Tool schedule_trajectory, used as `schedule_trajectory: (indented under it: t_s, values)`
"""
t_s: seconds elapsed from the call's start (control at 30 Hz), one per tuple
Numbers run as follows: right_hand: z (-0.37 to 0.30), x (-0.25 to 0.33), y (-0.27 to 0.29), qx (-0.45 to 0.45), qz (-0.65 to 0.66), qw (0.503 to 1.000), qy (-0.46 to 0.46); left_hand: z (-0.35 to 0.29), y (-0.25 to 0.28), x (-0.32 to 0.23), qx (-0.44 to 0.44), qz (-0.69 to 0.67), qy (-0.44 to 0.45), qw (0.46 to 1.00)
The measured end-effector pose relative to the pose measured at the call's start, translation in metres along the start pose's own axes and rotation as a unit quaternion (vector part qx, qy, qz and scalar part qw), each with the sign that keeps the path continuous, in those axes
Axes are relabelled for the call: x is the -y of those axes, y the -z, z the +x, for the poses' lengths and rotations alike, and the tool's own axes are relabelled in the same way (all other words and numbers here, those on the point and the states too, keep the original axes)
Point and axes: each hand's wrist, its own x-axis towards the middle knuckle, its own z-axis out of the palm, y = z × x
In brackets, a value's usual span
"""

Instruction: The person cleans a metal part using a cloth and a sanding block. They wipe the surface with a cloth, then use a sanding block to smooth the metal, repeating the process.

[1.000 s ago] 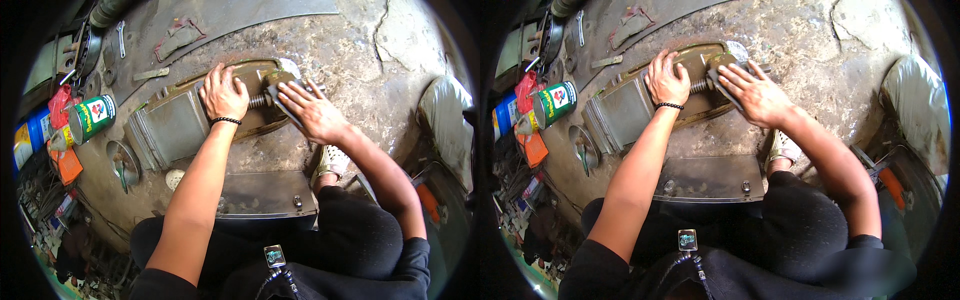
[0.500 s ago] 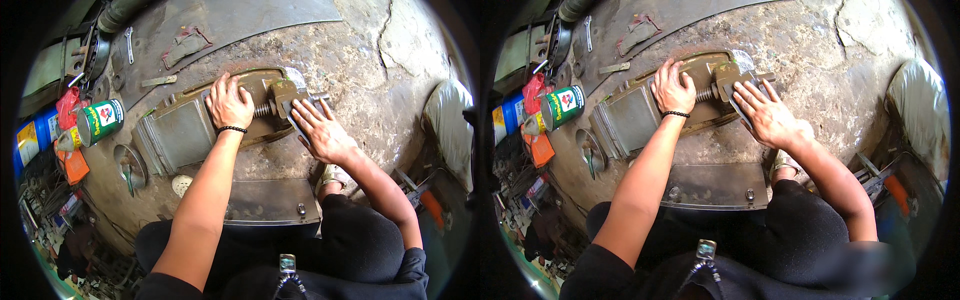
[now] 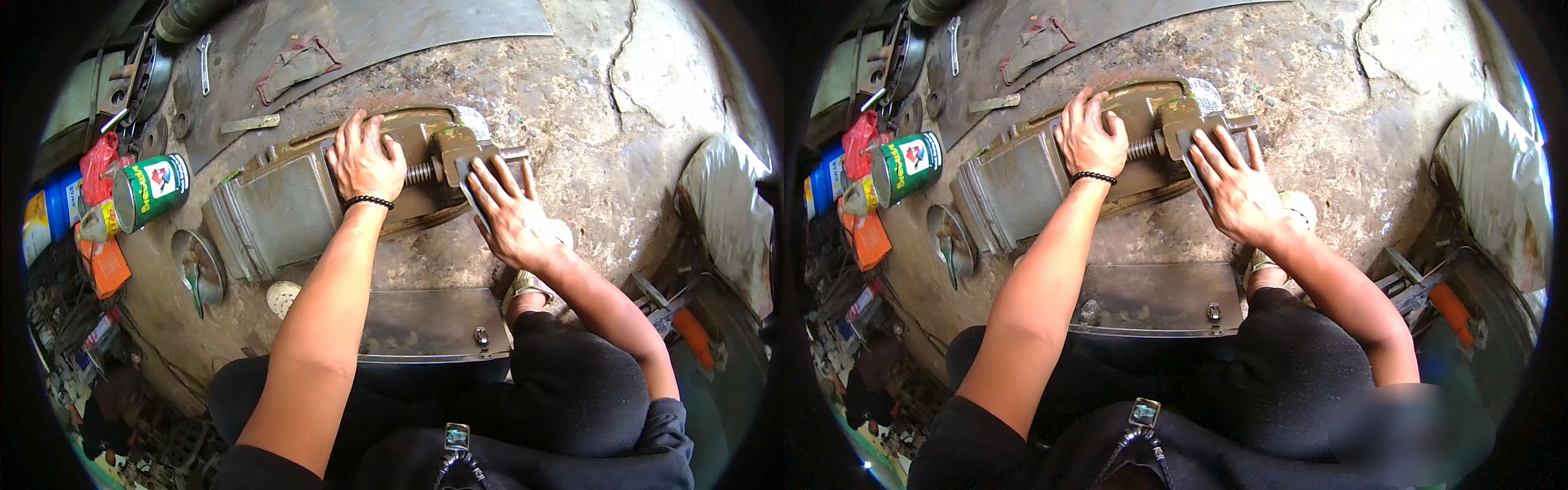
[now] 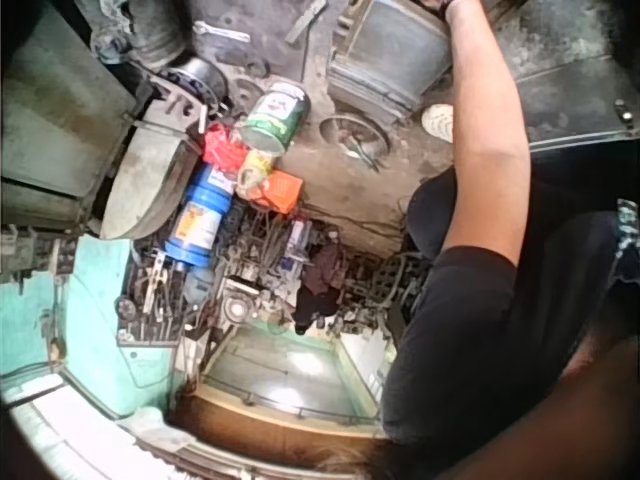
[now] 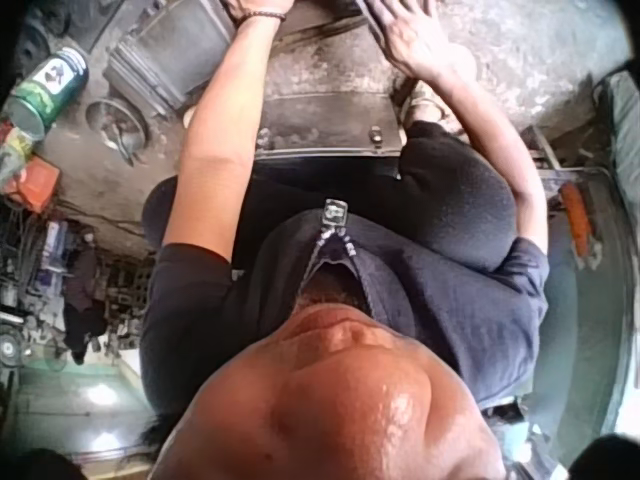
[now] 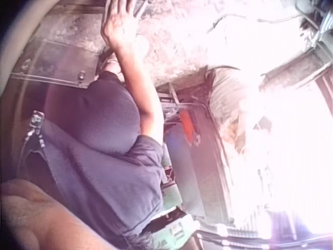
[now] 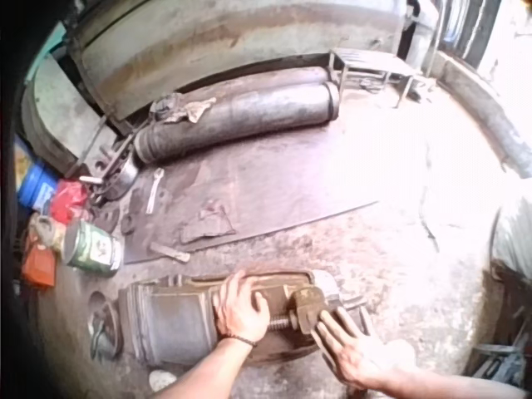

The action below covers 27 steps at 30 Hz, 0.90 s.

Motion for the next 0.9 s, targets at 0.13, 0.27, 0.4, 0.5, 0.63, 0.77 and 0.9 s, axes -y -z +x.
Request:
schedule_trajectory:
  t_s: [0.13,0.27,0.4,0.5,0.63,0.77,0.9]
  values:
    - [-0.0018,0.0011,0.0005,-0.024,-0.019,0.999,0.023,0.0005,0.0002,-0.0004,-0.003,-0.003,0.003,1.000]
    - [-0.0022,0.0007,0.0013,-0.005,0.002,1.000,-0.013,0.0013,-0.0005,-0.0001,-0.010,0.009,-0.001,1.000]
    - [-0.0012,0.0024,-0.0022,-0.046,-0.018,0.999,0.000,0.0004,-0.0020,0.0003,-0.019,0.011,-0.007,1.000]
    - [-0.0013,0.0032,-0.0047,-0.072,0.014,0.997,-0.009,0.0003,-0.0024,0.0000,-0.021,0.014,-0.004,1.000]
    - [-0.0026,0.0003,-0.0044,-0.003,0.000,1.000,-0.006,-0.0009,-0.0019,-0.0005,-0.015,0.009,0.004,1.000]
    - [-0.0006,-0.0021,-0.0019,-0.054,-0.009,0.998,-0.006,0.0007,-0.0016,-0.0002,-0.011,-0.004,0.000,1.000]
    - [-0.0017,-0.0020,-0.0037,-0.009,-0.017,1.000,0.006,-0.0011,-0.0005,0.0002,-0.009,0.002,0.001,1.000]
